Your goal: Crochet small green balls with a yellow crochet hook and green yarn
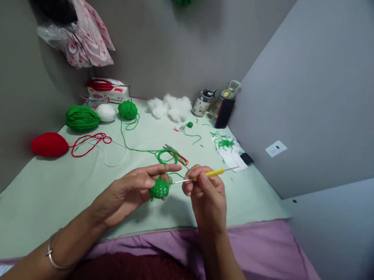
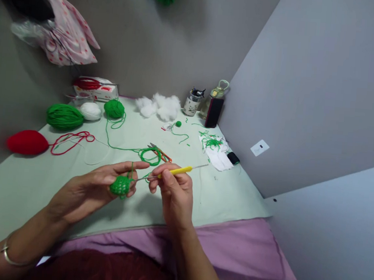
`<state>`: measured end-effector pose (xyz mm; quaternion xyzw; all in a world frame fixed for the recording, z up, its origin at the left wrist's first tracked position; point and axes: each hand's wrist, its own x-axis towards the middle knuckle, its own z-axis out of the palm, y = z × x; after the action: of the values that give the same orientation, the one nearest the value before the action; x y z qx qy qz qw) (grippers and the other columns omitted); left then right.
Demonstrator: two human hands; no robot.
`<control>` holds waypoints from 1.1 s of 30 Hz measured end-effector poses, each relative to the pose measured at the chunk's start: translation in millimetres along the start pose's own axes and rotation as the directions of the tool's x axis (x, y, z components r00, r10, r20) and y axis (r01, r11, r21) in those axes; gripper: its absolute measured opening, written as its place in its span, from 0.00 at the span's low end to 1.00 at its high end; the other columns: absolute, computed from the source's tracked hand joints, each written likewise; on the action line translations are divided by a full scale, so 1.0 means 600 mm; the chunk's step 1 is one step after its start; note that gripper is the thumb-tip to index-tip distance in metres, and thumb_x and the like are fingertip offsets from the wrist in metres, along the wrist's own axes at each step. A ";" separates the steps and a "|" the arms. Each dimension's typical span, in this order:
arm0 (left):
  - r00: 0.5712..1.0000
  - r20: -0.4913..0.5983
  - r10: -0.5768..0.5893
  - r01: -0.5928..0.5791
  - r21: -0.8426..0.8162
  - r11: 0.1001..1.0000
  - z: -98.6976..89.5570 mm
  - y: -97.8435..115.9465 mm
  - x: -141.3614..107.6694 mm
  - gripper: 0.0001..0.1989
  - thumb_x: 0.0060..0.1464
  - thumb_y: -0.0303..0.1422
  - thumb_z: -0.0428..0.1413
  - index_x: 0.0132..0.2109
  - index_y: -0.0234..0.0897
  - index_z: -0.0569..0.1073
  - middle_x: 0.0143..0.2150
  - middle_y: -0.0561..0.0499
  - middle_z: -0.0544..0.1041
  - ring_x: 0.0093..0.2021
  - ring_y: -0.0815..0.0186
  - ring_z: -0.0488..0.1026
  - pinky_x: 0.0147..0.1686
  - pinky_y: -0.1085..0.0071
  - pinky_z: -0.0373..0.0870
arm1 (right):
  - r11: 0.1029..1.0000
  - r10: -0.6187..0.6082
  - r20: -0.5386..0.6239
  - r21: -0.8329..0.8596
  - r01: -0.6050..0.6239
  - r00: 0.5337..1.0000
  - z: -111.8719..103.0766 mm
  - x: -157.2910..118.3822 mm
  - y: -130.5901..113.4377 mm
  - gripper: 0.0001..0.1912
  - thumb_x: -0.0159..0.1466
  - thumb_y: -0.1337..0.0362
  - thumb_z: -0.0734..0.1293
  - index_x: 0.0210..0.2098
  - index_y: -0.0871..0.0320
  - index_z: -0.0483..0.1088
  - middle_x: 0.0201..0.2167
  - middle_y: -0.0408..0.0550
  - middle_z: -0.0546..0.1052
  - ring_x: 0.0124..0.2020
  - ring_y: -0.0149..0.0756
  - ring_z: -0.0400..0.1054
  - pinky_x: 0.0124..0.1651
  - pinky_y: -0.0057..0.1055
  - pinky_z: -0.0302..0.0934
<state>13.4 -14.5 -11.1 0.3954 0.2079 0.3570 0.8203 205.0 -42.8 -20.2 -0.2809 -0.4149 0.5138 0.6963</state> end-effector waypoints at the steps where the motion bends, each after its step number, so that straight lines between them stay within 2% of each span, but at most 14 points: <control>1: 1.000 -0.004 0.017 -0.017 0.030 0.999 -0.001 -0.002 0.000 0.25 0.55 0.37 0.65 0.60 0.40 0.82 0.44 0.47 0.76 0.43 0.62 0.69 0.46 0.67 0.64 | 1.000 0.014 0.017 0.010 -0.014 1.000 0.000 -0.001 0.002 0.09 0.66 0.60 0.74 0.32 0.56 0.82 0.27 0.45 0.76 0.23 0.28 0.67 0.25 0.27 0.63; 3: 0.997 -0.015 0.072 -0.069 0.141 0.988 0.000 -0.008 0.000 0.26 0.56 0.36 0.67 0.62 0.45 0.80 0.45 0.49 0.76 0.46 0.61 0.71 0.51 0.65 0.65 | 1.000 -0.011 0.056 -0.016 0.012 0.998 0.000 -0.002 0.009 0.08 0.67 0.59 0.73 0.34 0.55 0.82 0.29 0.45 0.77 0.24 0.29 0.68 0.27 0.28 0.64; 6: 0.983 -0.044 0.176 -0.154 0.303 0.941 0.005 -0.014 0.001 0.32 0.55 0.32 0.70 0.66 0.51 0.77 0.46 0.52 0.75 0.52 0.59 0.72 0.59 0.62 0.63 | 0.983 -0.132 0.106 -0.116 0.144 0.986 0.002 -0.003 0.021 0.06 0.69 0.61 0.72 0.39 0.52 0.83 0.33 0.46 0.79 0.29 0.30 0.70 0.32 0.29 0.66; 9: 0.963 -0.116 0.244 -0.178 0.405 0.897 0.013 -0.011 0.001 0.36 0.51 0.30 0.73 0.66 0.51 0.75 0.45 0.53 0.75 0.54 0.59 0.72 0.65 0.60 0.60 | 0.956 -0.215 0.123 -0.175 0.234 0.969 0.003 0.001 0.030 0.07 0.70 0.63 0.71 0.42 0.49 0.83 0.36 0.45 0.81 0.33 0.31 0.71 0.35 0.30 0.66; 12: 0.951 -0.144 0.273 -0.177 0.471 0.864 0.020 -0.006 0.000 0.35 0.49 0.31 0.74 0.65 0.48 0.77 0.49 0.52 0.77 0.57 0.57 0.72 0.68 0.59 0.59 | 0.938 -0.238 0.141 -0.222 0.265 0.961 0.002 0.005 0.033 0.07 0.71 0.62 0.71 0.42 0.48 0.83 0.36 0.45 0.82 0.38 0.35 0.73 0.38 0.32 0.67; 14: 0.947 -0.147 0.286 -0.177 0.503 0.846 0.024 -0.003 -0.001 0.36 0.50 0.32 0.74 0.65 0.47 0.76 0.48 0.52 0.77 0.55 0.58 0.74 0.67 0.59 0.62 | 0.925 -0.239 0.149 -0.264 0.272 0.959 -0.001 0.005 0.033 0.07 0.71 0.60 0.71 0.42 0.48 0.83 0.36 0.46 0.83 0.40 0.37 0.75 0.38 0.33 0.67; 17: 0.943 -0.145 0.299 -0.179 0.535 0.825 0.026 -0.001 -0.002 0.38 0.51 0.32 0.73 0.68 0.46 0.73 0.41 0.54 0.75 0.48 0.60 0.76 0.61 0.60 0.69 | 0.896 -0.232 0.155 -0.350 0.272 0.960 -0.005 0.003 0.030 0.07 0.70 0.57 0.71 0.41 0.48 0.83 0.37 0.47 0.84 0.41 0.39 0.76 0.39 0.36 0.69; 19: 0.948 -0.137 0.288 -0.172 0.542 0.823 0.026 -0.001 -0.003 0.39 0.51 0.32 0.72 0.69 0.44 0.72 0.41 0.54 0.74 0.47 0.60 0.76 0.58 0.61 0.72 | 0.889 -0.221 0.165 -0.371 0.268 0.961 -0.007 0.002 0.028 0.08 0.70 0.56 0.71 0.40 0.49 0.83 0.37 0.48 0.85 0.40 0.39 0.76 0.39 0.36 0.70; 24: 0.949 -0.114 0.294 -0.178 0.578 0.796 0.023 0.000 -0.002 0.38 0.51 0.32 0.72 0.68 0.46 0.73 0.41 0.53 0.74 0.46 0.61 0.75 0.54 0.62 0.72 | 0.956 -0.165 0.156 -0.220 0.197 0.974 -0.006 0.007 0.026 0.09 0.70 0.55 0.70 0.39 0.51 0.81 0.35 0.47 0.85 0.31 0.34 0.74 0.34 0.33 0.69; 27: 0.943 -0.092 0.321 -0.196 0.625 0.755 0.019 0.004 -0.001 0.35 0.52 0.31 0.72 0.67 0.46 0.75 0.40 0.53 0.74 0.44 0.62 0.73 0.53 0.63 0.71 | 0.971 -0.108 0.146 -0.197 0.136 0.983 -0.011 0.012 0.025 0.13 0.70 0.51 0.70 0.37 0.53 0.79 0.33 0.47 0.85 0.29 0.33 0.73 0.33 0.33 0.69; 30: 0.946 -0.056 0.318 -0.207 0.653 0.729 0.016 0.008 -0.002 0.34 0.53 0.31 0.72 0.66 0.45 0.76 0.39 0.53 0.73 0.42 0.63 0.72 0.52 0.64 0.71 | 0.969 -0.069 0.218 -0.218 0.117 0.973 -0.023 0.016 0.022 0.13 0.71 0.51 0.69 0.37 0.53 0.78 0.34 0.47 0.85 0.30 0.34 0.74 0.35 0.34 0.70; 33: 0.957 -0.025 0.288 -0.192 0.691 0.697 0.015 0.010 -0.003 0.33 0.54 0.32 0.71 0.66 0.46 0.76 0.39 0.54 0.74 0.41 0.63 0.72 0.50 0.65 0.70 | 0.966 -0.047 0.324 -0.225 0.125 0.945 -0.036 0.022 0.015 0.12 0.72 0.53 0.67 0.39 0.53 0.78 0.36 0.47 0.85 0.32 0.34 0.76 0.36 0.35 0.72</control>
<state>15.2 -17.6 -0.6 0.6680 0.3242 0.3848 0.5483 221.3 -26.7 -34.6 -0.2594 -0.5928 0.4666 0.6030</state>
